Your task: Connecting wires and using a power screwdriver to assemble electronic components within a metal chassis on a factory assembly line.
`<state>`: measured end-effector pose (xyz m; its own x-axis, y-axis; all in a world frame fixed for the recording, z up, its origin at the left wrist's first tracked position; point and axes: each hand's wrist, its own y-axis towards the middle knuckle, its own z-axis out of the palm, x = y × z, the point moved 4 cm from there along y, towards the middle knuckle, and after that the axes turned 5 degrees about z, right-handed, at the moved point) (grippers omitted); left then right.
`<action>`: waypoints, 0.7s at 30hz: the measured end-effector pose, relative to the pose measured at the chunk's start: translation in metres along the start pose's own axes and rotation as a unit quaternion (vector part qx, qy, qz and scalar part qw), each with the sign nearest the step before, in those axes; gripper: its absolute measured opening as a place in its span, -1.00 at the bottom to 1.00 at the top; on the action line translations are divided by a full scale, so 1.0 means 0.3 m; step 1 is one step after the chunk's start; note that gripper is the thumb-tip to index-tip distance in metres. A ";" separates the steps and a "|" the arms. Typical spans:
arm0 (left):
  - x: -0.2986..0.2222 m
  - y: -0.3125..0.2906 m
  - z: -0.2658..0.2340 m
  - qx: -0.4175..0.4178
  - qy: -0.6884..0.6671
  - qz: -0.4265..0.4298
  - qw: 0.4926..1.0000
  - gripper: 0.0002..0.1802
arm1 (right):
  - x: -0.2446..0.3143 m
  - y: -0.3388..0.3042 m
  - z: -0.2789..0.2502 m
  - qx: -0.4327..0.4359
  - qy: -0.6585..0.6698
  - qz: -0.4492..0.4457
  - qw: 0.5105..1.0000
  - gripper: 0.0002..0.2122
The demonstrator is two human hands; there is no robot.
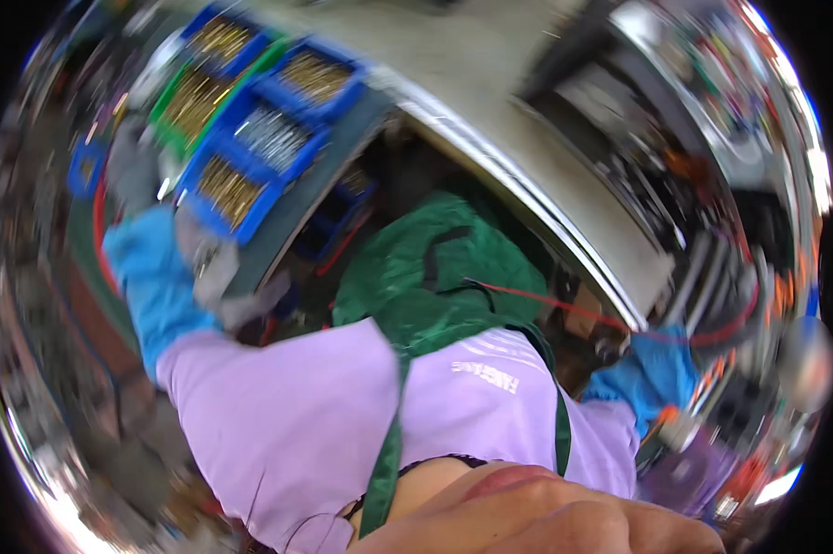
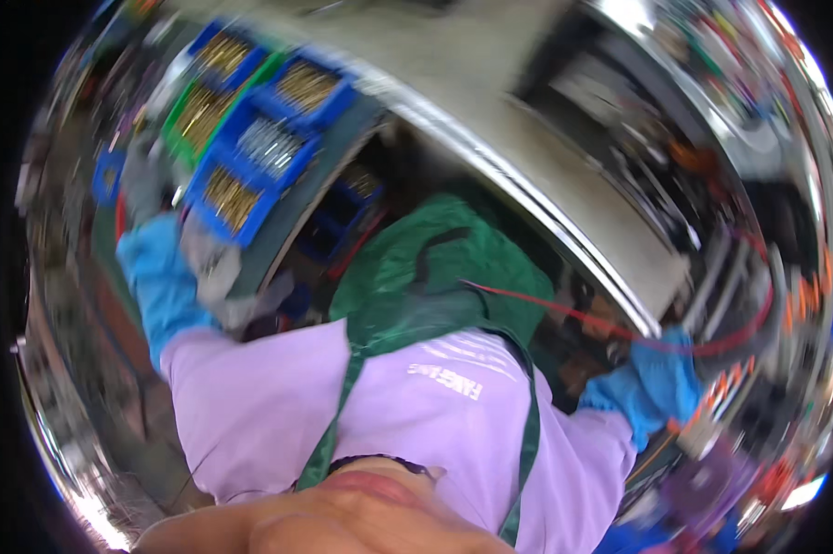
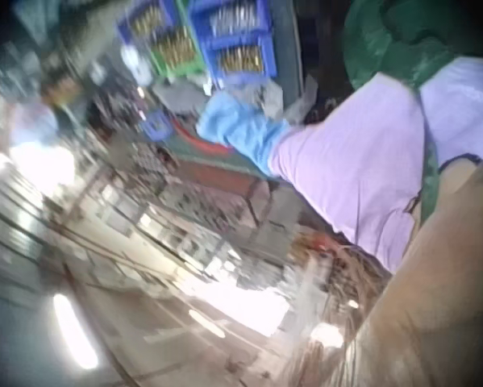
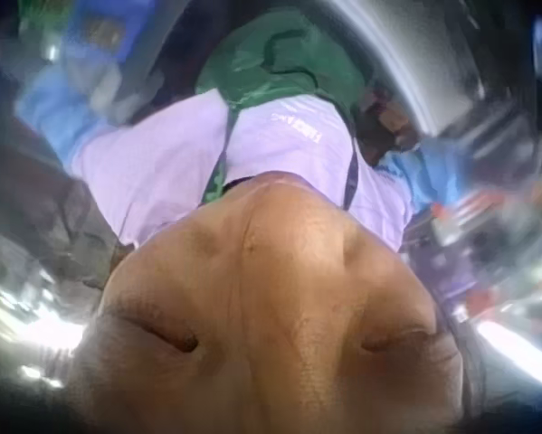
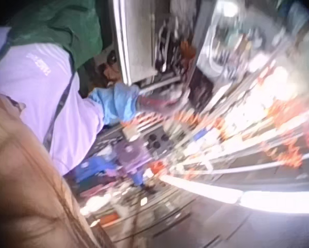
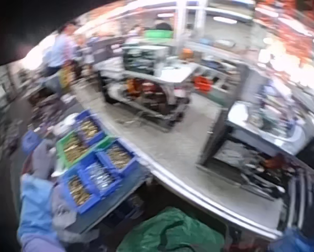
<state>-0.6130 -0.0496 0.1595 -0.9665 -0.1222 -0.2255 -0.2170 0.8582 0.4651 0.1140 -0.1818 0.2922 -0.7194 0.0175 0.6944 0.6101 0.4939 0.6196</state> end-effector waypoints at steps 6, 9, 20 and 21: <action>-0.522 0.049 0.128 0.102 -0.246 0.196 0.944 -0.77 | -0.122 0.095 -0.085 -0.066 0.045 0.046 0.996 -0.79; -0.906 -0.034 0.286 0.162 -0.267 0.336 0.888 -0.80 | -0.219 0.181 -0.108 -0.089 0.011 -0.052 0.995 -0.84; -1.389 -0.198 0.697 0.161 -0.144 0.427 0.878 -0.76 | -0.358 0.285 -0.185 -0.213 0.070 -0.029 0.974 -0.83; -1.424 -0.200 0.656 0.159 -0.144 0.430 0.877 -0.76 | -0.360 0.287 -0.177 -0.182 0.018 -0.019 0.983 -0.84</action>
<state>-0.1600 0.0492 0.0594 -0.6698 0.7299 -0.1364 0.6682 0.6725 0.3182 0.2618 -0.1872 0.2901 -0.7363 -0.0286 0.6761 0.6654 0.1507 0.7311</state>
